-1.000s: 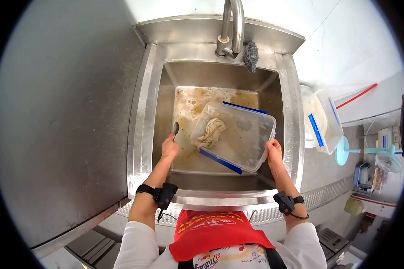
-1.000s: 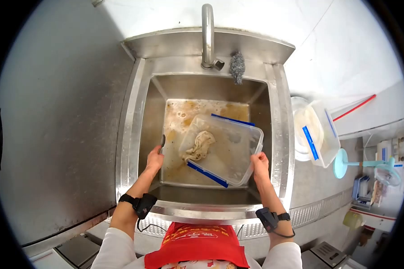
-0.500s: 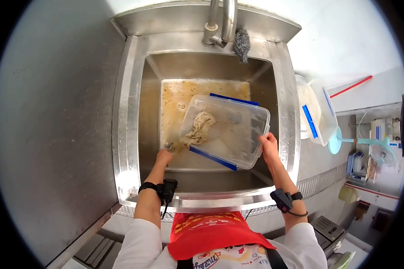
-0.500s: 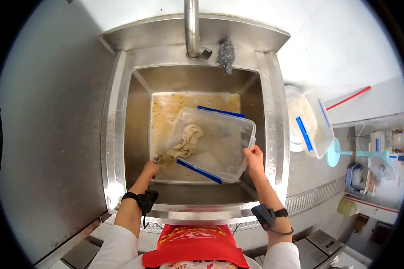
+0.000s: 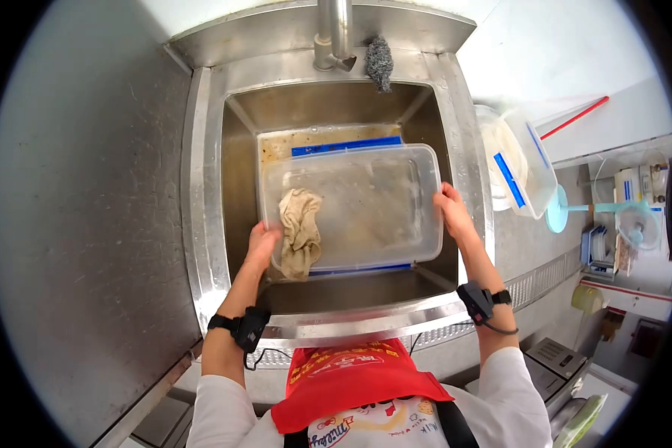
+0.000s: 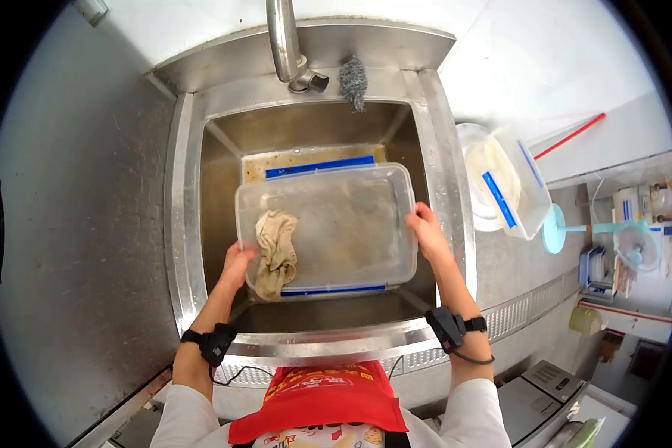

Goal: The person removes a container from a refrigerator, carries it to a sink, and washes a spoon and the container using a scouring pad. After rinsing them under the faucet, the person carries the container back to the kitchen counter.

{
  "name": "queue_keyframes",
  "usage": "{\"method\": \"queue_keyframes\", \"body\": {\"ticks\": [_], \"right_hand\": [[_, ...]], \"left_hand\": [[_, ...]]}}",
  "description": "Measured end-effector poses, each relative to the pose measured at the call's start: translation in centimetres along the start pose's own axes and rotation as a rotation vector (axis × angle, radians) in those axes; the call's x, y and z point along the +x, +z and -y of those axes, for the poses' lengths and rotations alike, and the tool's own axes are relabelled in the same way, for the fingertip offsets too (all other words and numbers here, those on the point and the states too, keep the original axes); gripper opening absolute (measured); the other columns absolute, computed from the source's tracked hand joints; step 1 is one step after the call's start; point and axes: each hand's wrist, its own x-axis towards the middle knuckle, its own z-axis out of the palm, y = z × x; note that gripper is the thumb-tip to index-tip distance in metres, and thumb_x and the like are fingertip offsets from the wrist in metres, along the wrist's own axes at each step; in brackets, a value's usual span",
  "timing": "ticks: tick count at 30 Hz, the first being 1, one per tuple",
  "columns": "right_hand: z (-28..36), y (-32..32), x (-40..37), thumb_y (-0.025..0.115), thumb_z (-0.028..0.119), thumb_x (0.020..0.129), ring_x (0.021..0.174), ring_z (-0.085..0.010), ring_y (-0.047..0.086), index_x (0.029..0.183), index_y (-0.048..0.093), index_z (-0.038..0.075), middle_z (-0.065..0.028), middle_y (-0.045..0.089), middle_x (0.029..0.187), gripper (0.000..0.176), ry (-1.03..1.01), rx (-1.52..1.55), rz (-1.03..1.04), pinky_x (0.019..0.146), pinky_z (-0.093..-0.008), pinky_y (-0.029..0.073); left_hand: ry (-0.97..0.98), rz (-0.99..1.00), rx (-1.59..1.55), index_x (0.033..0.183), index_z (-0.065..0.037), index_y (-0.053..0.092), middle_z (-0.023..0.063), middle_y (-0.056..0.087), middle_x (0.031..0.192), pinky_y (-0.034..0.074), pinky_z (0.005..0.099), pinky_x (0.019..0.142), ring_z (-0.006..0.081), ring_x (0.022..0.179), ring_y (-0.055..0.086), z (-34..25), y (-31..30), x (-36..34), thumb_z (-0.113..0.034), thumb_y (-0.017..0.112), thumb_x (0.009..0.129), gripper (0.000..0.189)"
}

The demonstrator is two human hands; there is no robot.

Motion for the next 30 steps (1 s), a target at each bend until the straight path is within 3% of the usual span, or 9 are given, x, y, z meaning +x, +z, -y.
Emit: {"method": "queue_keyframes", "body": {"ticks": [3,4,6,9,13,14,24,27,30], "right_hand": [[-3.4,2.2,1.6,0.061,0.012,0.069,0.092,-0.0252,0.050,0.114,0.044,0.003,-0.0123,0.049,0.106,0.049,-0.465,-0.796,-0.316,0.079,-0.0346,0.044],[0.0,4.9,-0.4,0.065,0.013,0.068,0.106,-0.0353,0.041,0.125,0.033,0.005,-0.0173,0.037,0.121,0.066,-0.350,-0.923,-0.270,0.092,-0.0416,0.037],[-1.8,9.2,-0.6,0.067,0.011,0.067,0.103,-0.0314,0.046,0.119,0.044,0.009,-0.0149,0.047,0.110,0.056,-0.604,-0.781,-0.145,0.087,-0.0421,0.041],[-5.2,18.4,-2.9,0.065,0.017,0.071,0.111,-0.0277,0.045,0.135,0.035,0.018,-0.0141,0.040,0.129,0.071,-0.293,-0.348,0.489,0.088,-0.0400,0.042],[-3.0,26.1,-6.7,0.064,0.021,0.070,0.112,-0.0480,0.036,0.138,0.024,0.024,-0.0242,0.027,0.129,0.079,-0.107,-0.746,0.551,0.090,-0.0475,0.040],[-4.7,26.5,-6.6,0.065,0.016,0.069,0.104,-0.0522,0.039,0.132,0.030,0.022,-0.0247,0.033,0.121,0.073,-0.261,-0.697,0.459,0.086,-0.0499,0.042],[-9.1,14.6,-0.3,0.057,0.010,0.077,0.089,-0.0337,0.057,0.097,0.060,0.007,-0.0175,0.056,0.100,0.020,-0.311,-0.747,0.093,0.079,-0.0408,0.046],[-6.8,17.2,-3.4,0.054,0.013,0.078,0.093,-0.0339,0.056,0.090,0.064,0.006,-0.0147,0.058,0.102,0.017,-0.383,-0.502,0.336,0.080,-0.0382,0.046],[-2.0,21.6,-10.6,0.050,0.018,0.078,0.106,-0.0312,0.051,0.103,0.061,0.008,-0.0130,0.056,0.111,0.029,-0.451,-0.763,0.580,0.088,-0.0377,0.043]], "left_hand": [[0.132,-0.098,-0.192,0.097,0.000,0.059,0.0056,0.062,0.089,0.045,0.0279,0.072,0.0159,0.079,0.057,-1.1,2.1,-3.4,0.002,0.051,0.071,0.028],[0.197,-0.180,-0.098,0.095,0.000,0.059,0.0043,0.062,0.088,0.045,0.0256,0.066,0.0140,0.076,0.057,0.3,2.1,-3.1,0.005,0.047,0.069,0.029],[0.210,-0.250,-0.113,0.089,0.002,0.059,0.0053,0.058,0.084,0.044,0.0270,0.067,0.0143,0.074,0.054,0.6,2.8,-3.8,0.004,0.049,0.066,0.025],[0.193,-0.274,-0.184,0.082,0.002,0.058,0.0088,0.051,0.090,0.043,0.0304,0.069,0.0178,0.076,0.051,0.5,4.1,-5.3,0.000,0.053,0.064,0.019],[0.243,-0.422,0.045,0.079,0.000,0.052,0.0128,0.043,0.101,0.037,0.0309,0.083,0.0243,0.092,0.044,-1.1,6.9,-8.8,-0.002,0.055,0.064,0.015],[0.237,-0.428,0.088,0.082,0.000,0.053,0.0126,0.042,0.103,0.036,0.0305,0.084,0.0243,0.093,0.044,-1.9,6.9,-9.4,-0.001,0.054,0.064,0.018],[0.402,-0.490,0.156,0.088,-0.001,0.055,0.0124,0.040,0.110,0.034,0.0296,0.089,0.0244,0.102,0.041,-3.8,3.6,-11.3,0.007,0.049,0.064,0.026],[0.454,-0.535,0.199,0.082,-0.001,0.052,0.0135,0.041,0.109,0.034,0.0296,0.088,0.0261,0.100,0.042,-2.8,4.6,-9.9,0.008,0.049,0.063,0.021],[0.511,-0.546,0.209,0.076,-0.001,0.049,0.0138,0.041,0.109,0.034,0.0294,0.087,0.0260,0.098,0.042,-3.1,5.4,-9.4,0.008,0.050,0.063,0.016]]}}
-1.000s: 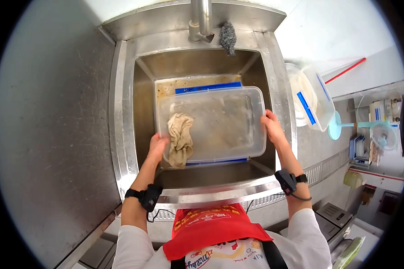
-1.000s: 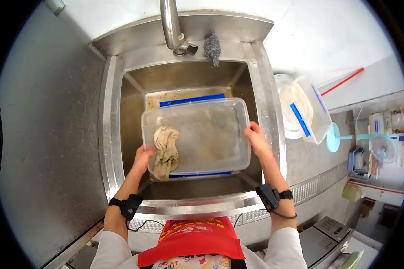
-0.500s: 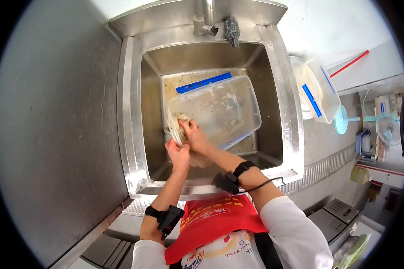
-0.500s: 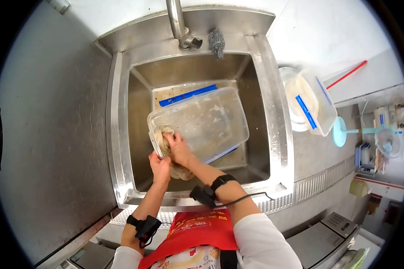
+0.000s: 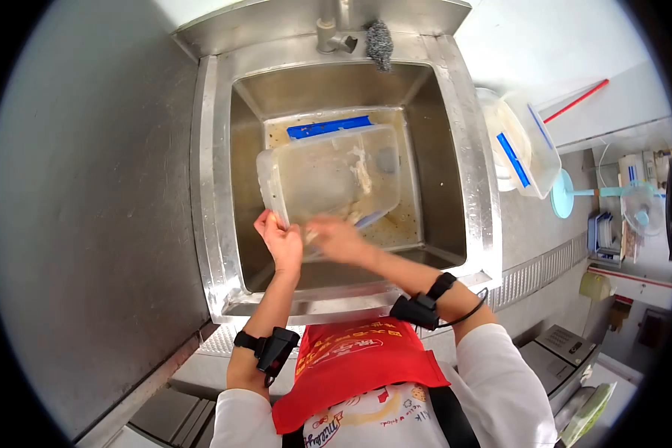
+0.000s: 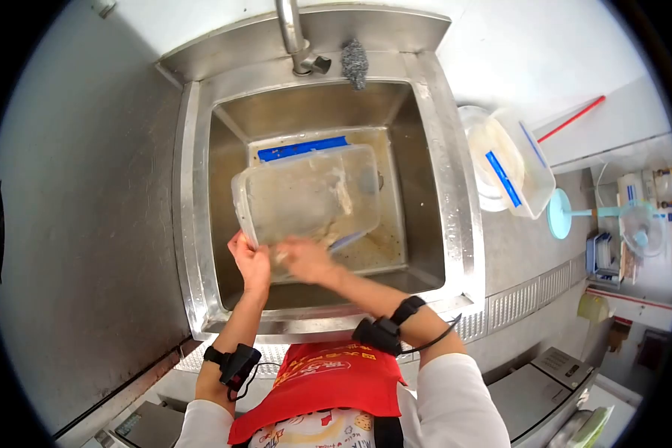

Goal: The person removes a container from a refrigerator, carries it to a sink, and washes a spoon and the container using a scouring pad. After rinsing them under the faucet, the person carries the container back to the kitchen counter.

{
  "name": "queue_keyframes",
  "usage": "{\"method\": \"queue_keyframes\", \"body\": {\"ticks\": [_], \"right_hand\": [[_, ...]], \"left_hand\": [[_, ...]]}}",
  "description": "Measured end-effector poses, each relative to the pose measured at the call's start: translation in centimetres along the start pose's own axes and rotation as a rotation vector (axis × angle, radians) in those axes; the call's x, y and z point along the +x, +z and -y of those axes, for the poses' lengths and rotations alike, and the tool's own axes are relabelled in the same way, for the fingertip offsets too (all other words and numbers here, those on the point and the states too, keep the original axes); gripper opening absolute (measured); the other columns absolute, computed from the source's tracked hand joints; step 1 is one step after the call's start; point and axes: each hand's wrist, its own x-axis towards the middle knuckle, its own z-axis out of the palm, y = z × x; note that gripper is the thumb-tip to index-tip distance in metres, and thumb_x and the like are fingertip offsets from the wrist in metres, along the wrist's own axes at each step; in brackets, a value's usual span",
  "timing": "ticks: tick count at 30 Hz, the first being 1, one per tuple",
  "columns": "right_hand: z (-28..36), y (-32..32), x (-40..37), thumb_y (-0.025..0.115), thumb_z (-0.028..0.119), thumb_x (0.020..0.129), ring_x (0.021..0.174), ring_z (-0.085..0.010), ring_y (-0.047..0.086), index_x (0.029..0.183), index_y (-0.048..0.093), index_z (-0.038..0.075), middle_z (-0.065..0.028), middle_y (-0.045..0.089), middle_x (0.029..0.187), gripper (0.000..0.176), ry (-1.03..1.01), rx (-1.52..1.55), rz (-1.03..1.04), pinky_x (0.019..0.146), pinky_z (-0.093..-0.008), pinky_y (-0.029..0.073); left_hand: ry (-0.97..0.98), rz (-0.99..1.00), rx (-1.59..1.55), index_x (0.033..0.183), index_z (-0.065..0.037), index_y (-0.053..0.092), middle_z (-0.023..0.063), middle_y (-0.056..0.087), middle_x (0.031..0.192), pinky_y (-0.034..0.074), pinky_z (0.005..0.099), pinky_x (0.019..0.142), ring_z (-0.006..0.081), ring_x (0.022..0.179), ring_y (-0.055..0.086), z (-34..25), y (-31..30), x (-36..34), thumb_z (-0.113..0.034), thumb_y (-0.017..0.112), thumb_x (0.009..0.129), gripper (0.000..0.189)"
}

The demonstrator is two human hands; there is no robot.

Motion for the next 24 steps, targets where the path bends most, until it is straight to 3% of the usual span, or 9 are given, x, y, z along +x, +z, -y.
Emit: {"method": "queue_keyframes", "body": {"ticks": [3,6,8,11,14,16,18,21,24], "right_hand": [[-0.9,1.0,-0.7,0.047,0.024,0.080,0.111,-0.0288,0.049,0.109,0.058,0.008,-0.0120,0.055,0.115,0.035,0.018,-0.165,0.062,0.094,-0.0424,0.038],[-9.4,0.8,-0.3,0.044,0.028,0.083,0.114,-0.0262,0.047,0.113,0.056,0.011,-0.0103,0.053,0.117,0.037,0.137,-0.092,0.130,0.098,-0.0480,0.034],[-13.5,-2.0,-1.1,0.045,0.028,0.083,0.116,-0.0263,0.044,0.116,0.055,0.013,-0.0089,0.050,0.121,0.037,0.218,-0.372,0.242,0.097,-0.0484,0.034],[-12.9,-1.7,-1.5,0.045,0.028,0.083,0.116,-0.0285,0.042,0.116,0.054,0.015,-0.0074,0.048,0.123,0.038,0.312,-0.505,0.177,0.095,-0.0480,0.035],[-6.7,1.4,-1.7,0.050,0.027,0.078,0.111,-0.0287,0.045,0.111,0.055,0.017,-0.0067,0.050,0.118,0.035,0.127,-0.335,-0.004,0.087,-0.0535,0.037],[-0.2,0.5,-2.1,0.052,0.029,0.078,0.112,-0.0286,0.044,0.111,0.054,0.016,-0.0086,0.048,0.119,0.035,0.104,-0.221,0.038,0.087,-0.0520,0.037],[0.4,0.6,-3.6,0.053,0.032,0.078,0.113,-0.0285,0.044,0.111,0.054,0.017,-0.0076,0.047,0.120,0.037,-0.064,-0.152,-0.041,0.088,-0.0512,0.037],[-3.8,-2.0,-4.8,0.062,0.032,0.072,0.112,-0.0282,0.044,0.114,0.052,0.017,-0.0079,0.046,0.118,0.045,-0.178,-0.256,-0.017,0.089,-0.0465,0.037],[-9.5,-4.7,-4.9,0.071,0.028,0.066,0.112,-0.0272,0.044,0.111,0.052,0.012,-0.0092,0.048,0.117,0.051,-0.021,-0.464,0.088,0.092,-0.0441,0.036]], "left_hand": [[-0.037,0.010,-0.058,0.072,-0.002,0.045,0.0123,0.041,0.109,0.034,0.0282,0.086,0.0235,0.096,0.042,-1.3,-1.0,0.3,0.007,0.050,0.062,0.014],[-0.113,0.047,-0.229,0.071,-0.004,0.049,0.0094,0.042,0.109,0.034,0.0268,0.084,0.0197,0.095,0.042,-0.2,-3.3,1.3,0.009,0.048,0.062,0.016],[-0.081,0.053,-0.199,0.071,-0.004,0.049,0.0093,0.043,0.109,0.034,0.0263,0.084,0.0196,0.095,0.042,-2.4,-4.3,1.0,0.010,0.047,0.062,0.016],[-0.012,0.014,-0.148,0.071,-0.004,0.048,0.0096,0.043,0.110,0.034,0.0261,0.084,0.0199,0.096,0.043,-4.2,-3.3,0.9,0.010,0.047,0.062,0.016],[-0.019,-0.005,-0.154,0.068,-0.004,0.046,0.0111,0.042,0.112,0.034,0.0270,0.086,0.0215,0.098,0.043,-4.0,-1.6,0.8,0.011,0.048,0.062,0.016],[0.034,0.013,-0.084,0.067,-0.004,0.043,0.0117,0.042,0.112,0.034,0.0271,0.086,0.0220,0.098,0.043,-3.2,-1.0,0.8,0.011,0.048,0.062,0.017],[0.085,0.006,-0.020,0.063,-0.005,0.038,0.0119,0.042,0.113,0.034,0.0272,0.085,0.0213,0.096,0.043,-2.8,-1.0,1.0,0.010,0.049,0.060,0.019],[-0.135,0.026,-0.212,0.063,-0.006,0.040,0.0108,0.041,0.114,0.035,0.0266,0.079,0.0184,0.095,0.042,-0.6,-2.6,2.4,0.010,0.048,0.057,0.019],[-0.275,0.094,-0.365,0.062,-0.008,0.043,0.0023,0.048,0.076,0.035,0.0250,0.059,0.0128,0.069,0.044,-2.6,-4.7,3.8,0.009,0.047,0.056,0.019]]}}
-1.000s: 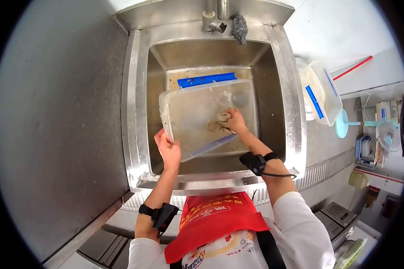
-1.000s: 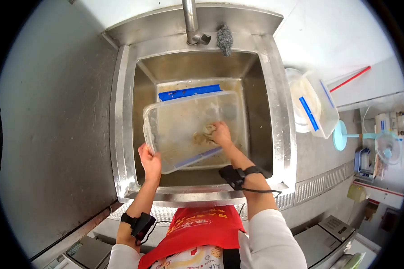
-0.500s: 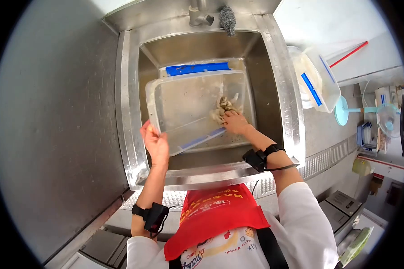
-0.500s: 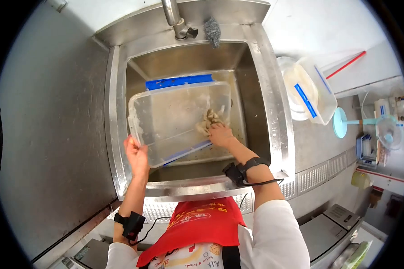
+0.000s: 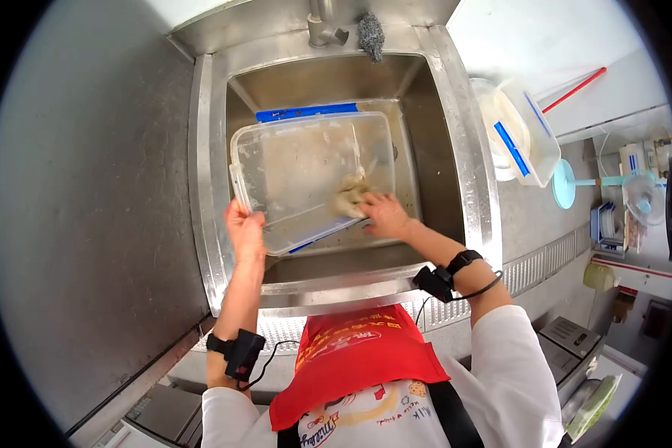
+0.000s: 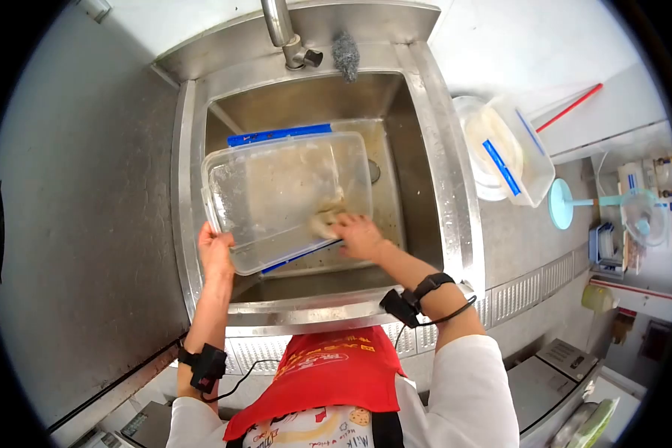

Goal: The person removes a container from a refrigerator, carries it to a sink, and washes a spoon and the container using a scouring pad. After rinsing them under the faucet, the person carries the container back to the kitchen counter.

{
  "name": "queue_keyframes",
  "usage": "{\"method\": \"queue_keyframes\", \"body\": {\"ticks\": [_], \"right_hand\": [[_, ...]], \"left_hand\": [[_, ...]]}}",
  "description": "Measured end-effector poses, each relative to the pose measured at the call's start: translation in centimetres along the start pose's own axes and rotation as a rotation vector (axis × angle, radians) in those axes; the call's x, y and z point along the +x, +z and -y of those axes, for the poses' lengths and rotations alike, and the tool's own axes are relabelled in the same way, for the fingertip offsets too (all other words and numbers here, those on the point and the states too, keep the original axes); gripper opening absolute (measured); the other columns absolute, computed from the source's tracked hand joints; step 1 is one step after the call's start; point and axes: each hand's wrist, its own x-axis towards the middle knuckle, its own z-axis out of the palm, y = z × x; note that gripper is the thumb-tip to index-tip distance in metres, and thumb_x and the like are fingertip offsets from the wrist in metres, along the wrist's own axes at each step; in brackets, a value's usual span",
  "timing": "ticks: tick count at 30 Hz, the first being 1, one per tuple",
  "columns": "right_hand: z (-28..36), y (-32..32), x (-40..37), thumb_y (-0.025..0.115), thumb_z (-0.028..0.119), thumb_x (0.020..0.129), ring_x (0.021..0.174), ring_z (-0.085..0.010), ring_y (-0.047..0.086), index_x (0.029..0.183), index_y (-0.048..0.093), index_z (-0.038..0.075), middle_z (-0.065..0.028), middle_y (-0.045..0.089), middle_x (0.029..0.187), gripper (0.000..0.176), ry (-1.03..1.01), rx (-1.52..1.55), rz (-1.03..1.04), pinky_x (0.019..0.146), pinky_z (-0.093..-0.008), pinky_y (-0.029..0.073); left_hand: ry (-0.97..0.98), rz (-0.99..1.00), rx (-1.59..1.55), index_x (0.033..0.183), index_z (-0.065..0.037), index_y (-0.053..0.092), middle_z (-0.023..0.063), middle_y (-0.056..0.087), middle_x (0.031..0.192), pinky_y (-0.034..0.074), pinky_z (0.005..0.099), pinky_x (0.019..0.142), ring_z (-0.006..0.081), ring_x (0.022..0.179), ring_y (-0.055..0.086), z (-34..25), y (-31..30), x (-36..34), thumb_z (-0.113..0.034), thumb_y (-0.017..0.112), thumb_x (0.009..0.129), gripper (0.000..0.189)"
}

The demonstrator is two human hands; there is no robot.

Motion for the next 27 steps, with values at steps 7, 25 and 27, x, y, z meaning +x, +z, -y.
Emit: {"method": "queue_keyframes", "body": {"ticks": [7,25,27], "right_hand": [[-2.7,-1.5,-2.4,0.069,0.029,0.069,0.094,-0.0260,0.053,0.097,0.055,0.011,-0.0061,0.053,0.096,0.036,-0.192,-0.145,-0.124,0.082,-0.0414,0.041],[10.4,-3.9,0.1,0.068,0.043,0.066,0.085,-0.0361,0.057,0.091,0.057,-0.005,-0.0211,0.058,0.092,0.055,0.025,0.750,0.273,0.075,-0.0415,0.045],[11.3,-5.8,0.7,0.067,0.052,0.065,0.090,-0.0343,0.057,0.093,0.057,-0.006,-0.0210,0.057,0.099,0.066,-0.065,0.496,0.587,0.078,-0.0407,0.044]], "left_hand": [[-0.122,0.207,0.015,0.074,-0.007,0.050,0.0014,0.050,0.067,0.037,0.0258,0.058,0.0125,0.063,0.046,-1.2,-0.8,4.2,0.006,0.057,0.060,0.020],[-0.162,0.071,0.639,0.142,-0.026,0.005,0.0262,0.034,0.125,0.034,0.0404,0.099,0.0404,0.117,0.038,1.9,7.1,-3.3,-0.005,0.058,0.070,0.091],[-0.061,0.086,0.741,0.139,-0.028,0.020,0.0232,0.039,0.119,0.036,0.0401,0.096,0.0385,0.110,0.045,2.4,6.7,-2.6,-0.003,0.056,0.070,0.082]]}}
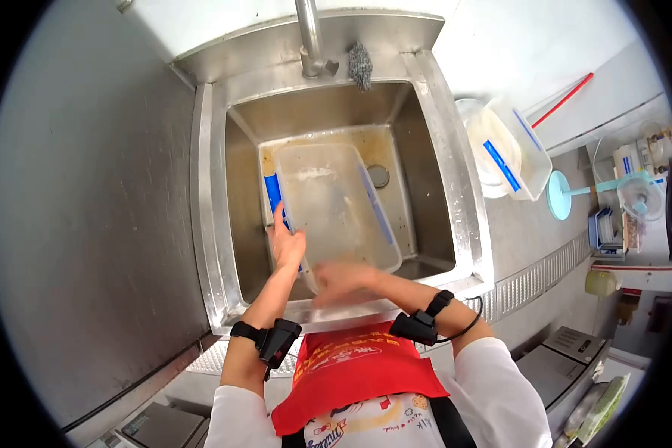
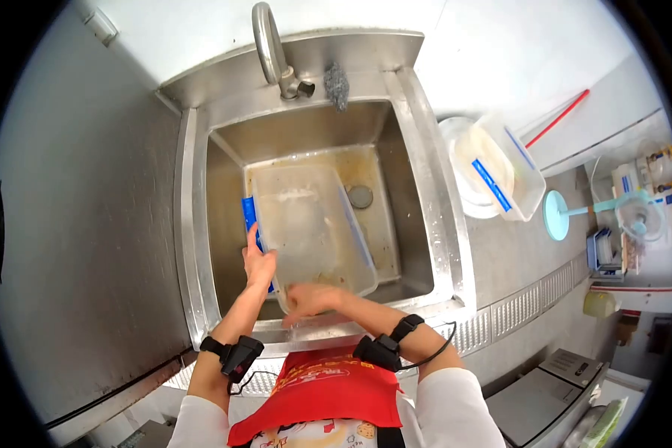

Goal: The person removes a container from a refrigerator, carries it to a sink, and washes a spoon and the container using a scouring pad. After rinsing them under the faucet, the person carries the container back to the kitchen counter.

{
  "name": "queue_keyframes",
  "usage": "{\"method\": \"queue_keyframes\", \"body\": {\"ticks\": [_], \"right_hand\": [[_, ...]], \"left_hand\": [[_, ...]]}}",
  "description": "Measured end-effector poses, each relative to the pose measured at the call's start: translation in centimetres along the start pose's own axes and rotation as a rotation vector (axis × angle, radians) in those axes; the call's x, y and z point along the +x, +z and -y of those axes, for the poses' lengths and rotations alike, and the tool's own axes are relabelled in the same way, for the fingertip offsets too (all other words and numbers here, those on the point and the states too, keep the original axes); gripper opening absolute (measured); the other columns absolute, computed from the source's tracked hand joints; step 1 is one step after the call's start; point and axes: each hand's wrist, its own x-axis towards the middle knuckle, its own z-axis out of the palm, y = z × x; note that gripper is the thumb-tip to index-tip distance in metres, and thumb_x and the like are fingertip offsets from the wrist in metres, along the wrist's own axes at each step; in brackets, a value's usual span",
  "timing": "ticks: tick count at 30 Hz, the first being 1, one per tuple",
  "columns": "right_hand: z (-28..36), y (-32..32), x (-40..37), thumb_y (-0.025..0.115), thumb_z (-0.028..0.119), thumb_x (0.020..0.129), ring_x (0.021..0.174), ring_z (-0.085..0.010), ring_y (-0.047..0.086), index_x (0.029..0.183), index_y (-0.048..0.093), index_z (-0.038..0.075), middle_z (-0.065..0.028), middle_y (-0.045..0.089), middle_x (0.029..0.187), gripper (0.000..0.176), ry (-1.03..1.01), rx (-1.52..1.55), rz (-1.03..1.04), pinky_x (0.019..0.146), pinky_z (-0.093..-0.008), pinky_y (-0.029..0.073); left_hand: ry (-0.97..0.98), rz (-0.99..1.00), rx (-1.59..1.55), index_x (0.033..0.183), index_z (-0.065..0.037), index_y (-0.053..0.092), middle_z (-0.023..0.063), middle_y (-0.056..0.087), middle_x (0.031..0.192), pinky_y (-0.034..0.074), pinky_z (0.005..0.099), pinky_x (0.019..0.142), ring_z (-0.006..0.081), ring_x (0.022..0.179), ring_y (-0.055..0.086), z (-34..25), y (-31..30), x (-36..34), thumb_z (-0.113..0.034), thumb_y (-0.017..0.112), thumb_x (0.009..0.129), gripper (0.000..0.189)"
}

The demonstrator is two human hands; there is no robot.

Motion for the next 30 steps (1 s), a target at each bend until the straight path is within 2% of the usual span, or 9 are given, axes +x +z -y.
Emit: {"method": "queue_keyframes", "body": {"ticks": [8,11,15,18,20,22,28,29,30], "right_hand": [[-11.3,3.6,2.5,0.061,0.055,0.068,0.098,-0.0337,0.056,0.105,0.057,-0.004,-0.0186,0.056,0.110,0.070,-0.206,-0.236,-0.106,0.085,-0.0404,0.044],[-6.5,-1.7,-3.5,0.062,0.042,0.071,0.105,-0.0335,0.051,0.115,0.051,0.000,-0.0173,0.053,0.112,0.062,-0.008,-0.344,-0.011,0.086,-0.0415,0.043],[-7.0,-0.5,-4.9,0.060,0.031,0.075,0.088,-0.0335,0.058,0.104,0.057,0.003,-0.0158,0.058,0.097,0.040,-0.260,-0.293,-0.450,0.072,-0.0408,0.047],[-4.5,-0.7,-4.6,0.058,0.027,0.076,0.078,-0.0347,0.059,0.091,0.061,0.003,-0.0159,0.060,0.090,0.029,-0.181,0.033,-0.624,0.064,-0.0427,0.047],[-3.3,0.1,-2.5,0.058,0.028,0.075,0.075,-0.0352,0.059,0.090,0.061,0.004,-0.0165,0.060,0.087,0.028,-0.125,0.201,-0.734,0.062,-0.0433,0.047],[-1.4,-0.4,-0.8,0.057,0.027,0.076,0.080,-0.0361,0.058,0.092,0.060,0.002,-0.0184,0.060,0.091,0.031,0.062,0.256,-0.714,0.067,-0.0427,0.047],[-3.7,3.6,5.3,0.054,0.044,0.080,0.103,-0.0368,0.050,0.106,0.054,-0.002,-0.0252,0.050,0.111,0.052,-0.477,0.215,-0.663,0.084,-0.0425,0.040],[-1.4,0.5,1.9,0.049,0.051,0.083,0.108,-0.0374,0.047,0.115,0.049,-0.001,-0.0264,0.046,0.115,0.061,-0.277,0.166,-0.224,0.091,-0.0409,0.038],[-3.1,1.3,2.9,0.043,0.050,0.087,0.106,-0.0374,0.048,0.118,0.048,0.000,-0.0259,0.048,0.113,0.059,-0.323,0.135,-0.193,0.093,-0.0398,0.037]], "left_hand": [[0.058,0.007,-0.007,0.132,-0.022,0.041,0.0196,0.045,0.113,0.041,0.0384,0.093,0.0345,0.103,0.052,2.6,-1.9,4.2,-0.008,0.061,0.067,0.070],[0.129,0.082,-0.074,0.133,-0.018,0.040,0.0172,0.050,0.111,0.042,0.0357,0.092,0.0291,0.100,0.054,2.2,-3.0,5.9,-0.009,0.065,0.069,0.069],[0.136,0.341,-0.656,0.137,-0.006,0.029,0.0125,0.058,0.104,0.044,0.0281,0.082,0.0177,0.091,0.056,-1.4,-5.9,4.6,-0.022,0.066,0.081,0.068],[0.066,0.042,-0.516,0.130,-0.004,0.035,0.0148,0.049,0.114,0.044,0.0298,0.080,0.0174,0.094,0.051,-2.8,-6.7,1.3,-0.027,0.069,0.078,0.066],[0.363,-0.203,-0.231,0.101,-0.003,0.047,0.0082,0.045,0.094,0.040,0.0293,0.072,0.0160,0.078,0.044,0.5,-4.1,-0.8,-0.030,0.069,0.078,0.042],[0.192,0.063,-0.429,0.088,-0.004,0.048,0.0042,0.047,0.078,0.040,0.0297,0.067,0.0168,0.070,0.045,1.8,-1.4,-3.7,-0.031,0.070,0.076,0.037],[0.303,-0.111,0.054,0.067,0.000,0.047,0.0104,0.050,0.059,0.043,0.0368,0.052,0.0205,0.053,0.051,1.8,-2.4,-2.2,-0.029,0.068,0.075,0.037],[0.229,-0.055,-0.019,0.066,0.000,0.047,0.0097,0.050,0.059,0.044,0.0359,0.051,0.0194,0.053,0.051,1.9,-2.8,-2.0,-0.028,0.068,0.075,0.036],[0.152,-0.001,-0.087,0.066,0.001,0.047,0.0091,0.050,0.060,0.044,0.0350,0.050,0.0183,0.053,0.050,1.9,-3.3,-2.0,-0.026,0.068,0.075,0.035]]}}
